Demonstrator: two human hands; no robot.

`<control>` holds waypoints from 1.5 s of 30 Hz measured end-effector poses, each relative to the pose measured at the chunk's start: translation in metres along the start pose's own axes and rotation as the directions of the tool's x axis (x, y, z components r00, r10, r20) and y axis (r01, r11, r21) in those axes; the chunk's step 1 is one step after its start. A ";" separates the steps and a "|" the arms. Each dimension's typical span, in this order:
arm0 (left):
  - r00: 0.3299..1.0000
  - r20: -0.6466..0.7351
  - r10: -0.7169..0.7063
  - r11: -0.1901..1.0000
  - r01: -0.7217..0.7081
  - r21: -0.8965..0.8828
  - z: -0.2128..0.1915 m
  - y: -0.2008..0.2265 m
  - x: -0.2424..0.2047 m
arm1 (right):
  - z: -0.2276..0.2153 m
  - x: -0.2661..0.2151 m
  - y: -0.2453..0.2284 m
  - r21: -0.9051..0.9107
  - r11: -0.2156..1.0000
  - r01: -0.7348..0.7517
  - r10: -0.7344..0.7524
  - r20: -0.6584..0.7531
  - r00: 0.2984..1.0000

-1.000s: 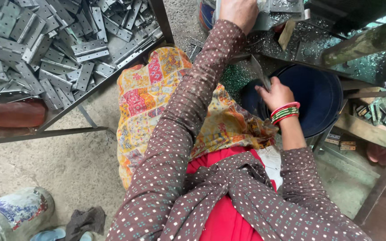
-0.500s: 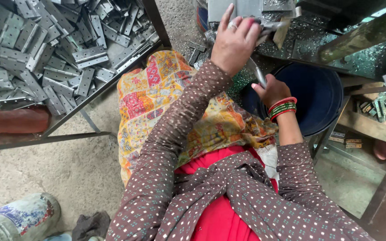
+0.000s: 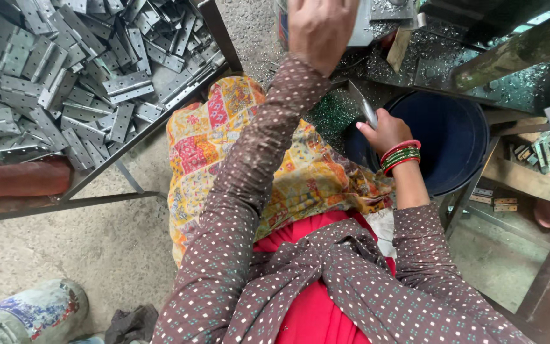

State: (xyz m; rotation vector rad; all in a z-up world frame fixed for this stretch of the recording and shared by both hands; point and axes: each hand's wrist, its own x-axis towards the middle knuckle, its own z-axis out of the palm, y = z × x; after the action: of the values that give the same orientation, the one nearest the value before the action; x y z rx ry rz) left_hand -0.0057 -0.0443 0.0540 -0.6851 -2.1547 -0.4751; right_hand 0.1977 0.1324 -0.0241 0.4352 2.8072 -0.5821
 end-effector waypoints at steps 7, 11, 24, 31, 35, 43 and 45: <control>0.986 0.134 -0.104 0.993 0.094 0.075 0.011 -0.006 -0.016 | -0.007 0.000 0.000 -0.032 0.999 -0.008 0.008 0.005 1.000; 0.957 0.191 -0.219 0.956 0.172 0.237 0.004 -0.026 -0.029 | -0.003 -0.001 0.000 -0.052 0.999 0.005 -0.006 -0.018 1.000; 0.958 0.283 -0.043 0.998 0.027 0.061 0.036 0.037 -0.046 | -0.007 0.001 0.002 0.008 0.999 -0.036 0.036 -0.008 0.999; 0.970 0.218 -0.107 0.993 0.095 0.067 0.048 0.031 -0.035 | 0.030 0.003 0.019 0.070 0.997 -0.028 0.031 -0.053 0.998; 0.946 0.299 -0.124 0.991 0.133 -0.009 0.036 0.029 -0.033 | 0.073 0.006 0.034 0.093 0.995 0.027 -0.010 -0.177 0.984; 0.988 0.122 -0.092 0.992 0.080 0.098 0.040 0.028 -0.024 | 0.052 0.017 0.036 0.089 0.995 0.040 -0.035 -0.058 0.998; 0.973 0.209 -0.101 0.994 0.089 0.070 0.049 0.025 -0.025 | 0.022 0.018 0.033 -0.071 0.995 -0.065 0.067 0.032 0.997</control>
State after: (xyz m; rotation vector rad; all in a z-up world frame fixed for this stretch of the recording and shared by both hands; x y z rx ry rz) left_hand -0.0063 -0.0063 0.0066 -0.6246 -2.4014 -0.4004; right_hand 0.1956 0.1560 -0.0608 0.4969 2.7594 -0.4709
